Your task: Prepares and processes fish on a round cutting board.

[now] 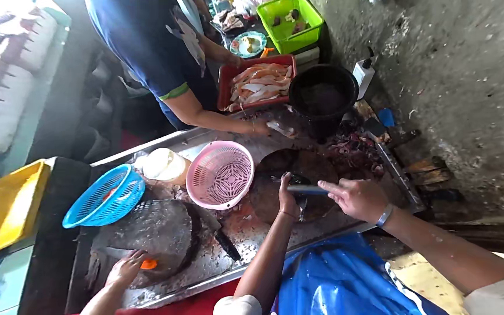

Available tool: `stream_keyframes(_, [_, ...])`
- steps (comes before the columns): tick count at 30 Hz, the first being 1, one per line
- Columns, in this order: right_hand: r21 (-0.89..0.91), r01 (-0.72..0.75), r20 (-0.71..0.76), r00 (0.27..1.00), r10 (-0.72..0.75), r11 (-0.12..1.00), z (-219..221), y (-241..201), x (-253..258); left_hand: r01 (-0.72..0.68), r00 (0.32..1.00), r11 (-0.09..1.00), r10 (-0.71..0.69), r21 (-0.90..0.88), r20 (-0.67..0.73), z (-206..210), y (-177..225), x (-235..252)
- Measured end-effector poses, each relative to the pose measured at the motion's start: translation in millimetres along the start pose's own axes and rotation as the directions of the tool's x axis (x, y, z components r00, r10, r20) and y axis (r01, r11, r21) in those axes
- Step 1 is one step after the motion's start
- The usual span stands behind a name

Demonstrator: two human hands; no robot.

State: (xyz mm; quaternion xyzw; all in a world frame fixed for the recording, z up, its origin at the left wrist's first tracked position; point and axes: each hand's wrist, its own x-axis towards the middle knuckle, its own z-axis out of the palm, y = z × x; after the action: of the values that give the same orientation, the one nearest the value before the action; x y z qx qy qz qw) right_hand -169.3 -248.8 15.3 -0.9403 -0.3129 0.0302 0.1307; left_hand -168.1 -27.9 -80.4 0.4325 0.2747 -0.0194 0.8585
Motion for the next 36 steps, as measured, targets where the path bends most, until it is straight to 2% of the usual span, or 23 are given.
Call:
stream_keyframes(4, [-0.054, -0.059, 0.020, 0.998, 0.060, 0.997, -11.9, 17.8, 1.2, 0.081, 0.992, 0.993, -0.089, 0.089, 0.086, -3.5, 6.1, -1.5])
stream_keyframes(6, [-0.044, 0.020, 0.000, 1.000, -0.020, 0.999, -13.6, 13.4, -4.4, 0.097, 0.987, 0.986, -0.113, 0.137, 0.111, -4.3, 3.9, -2.5])
stream_keyframes(8, [-0.007, 0.060, 0.048, 0.997, -0.060, 0.998, -9.2, 10.2, -9.7, 0.106, 0.983, 0.979, -0.130, 0.175, 0.131, -5.0, 4.2, -9.2])
stream_keyframes(11, [-0.018, -0.040, 0.045, 0.998, 0.040, 0.999, -13.4, 23.4, -8.2, 0.110, 0.978, 0.970, -0.145, 0.219, 0.150, -0.9, 9.1, -16.3])
stream_keyframes(14, [-0.009, 0.081, 0.048, 0.996, -0.080, 0.997, -13.0, 19.2, -15.9, 0.087, 0.969, 0.955, -0.147, 0.283, 0.199, -6.4, 1.3, -16.1])
stream_keyframes(18, [-0.033, -0.061, 0.090, 0.994, 0.064, 0.998, -18.2, 35.4, -13.0, 0.100, 0.944, 0.937, -0.195, 0.335, 0.266, -7.5, 4.6, -20.8])
stream_keyframes(21, [0.017, 0.132, 0.029, 0.991, -0.133, 0.991, -11.9, 26.2, -23.8, 0.089, 0.921, 0.936, -0.208, 0.341, 0.328, -11.3, 2.4, -23.0])
stream_keyframes(22, [0.039, 0.143, 0.047, 0.988, -0.145, 0.989, -9.3, 25.6, -24.6, 0.094, 0.918, 0.932, -0.217, 0.349, 0.332, -13.1, 1.8, -24.8])
stream_keyframes(25, [0.013, 0.012, 0.091, 0.996, -0.014, 1.000, -15.3, 35.4, -19.9, 0.087, 0.919, 0.929, -0.214, 0.359, 0.330, -12.5, -0.3, -28.6])
stream_keyframes(27, [0.014, 0.123, 0.021, 0.992, -0.123, 0.992, -13.8, 29.3, -24.7, 0.044, 0.919, 0.933, -0.177, 0.356, 0.351, -16.2, -4.9, -28.5])
stream_keyframes(28, [0.037, 0.165, 0.033, 0.986, -0.166, 0.986, -9.7, 24.8, -27.8, 0.036, 0.920, 0.929, -0.175, 0.368, 0.352, -19.0, -5.4, -30.7])
stream_keyframes(29, [0.066, 0.152, 0.061, 0.986, -0.156, 0.986, -6.3, 25.5, -28.5, 0.044, 0.923, 0.924, -0.183, 0.381, 0.339, -19.7, -4.3, -33.1])
stream_keyframes(31, [0.085, 0.008, 0.103, 0.995, -0.017, 0.996, -6.8, 37.4, -26.2, 0.062, 0.926, 0.918, -0.200, 0.393, 0.320, -19.3, -1.9, -36.6])
stream_keyframes(32, [0.060, -0.008, 0.077, 0.997, 0.004, 0.998, -8.9, 40.4, -27.6, 0.071, 0.927, 0.918, -0.204, 0.389, 0.313, -19.2, -2.4, -37.4])
stream_keyframes(34, [0.078, 0.115, 0.010, 0.993, -0.116, 0.990, -10.5, 32.3, -33.1, 0.069, 0.927, 0.912, -0.208, 0.403, 0.312, -19.4, -1.4, -39.0])
stream_keyframes(36, [0.133, 0.176, 0.076, 0.979, -0.187, 0.975, -5.7, 25.5, -37.0, 0.090, 0.920, 0.895, -0.243, 0.438, 0.307, -21.0, 2.0, -44.7])
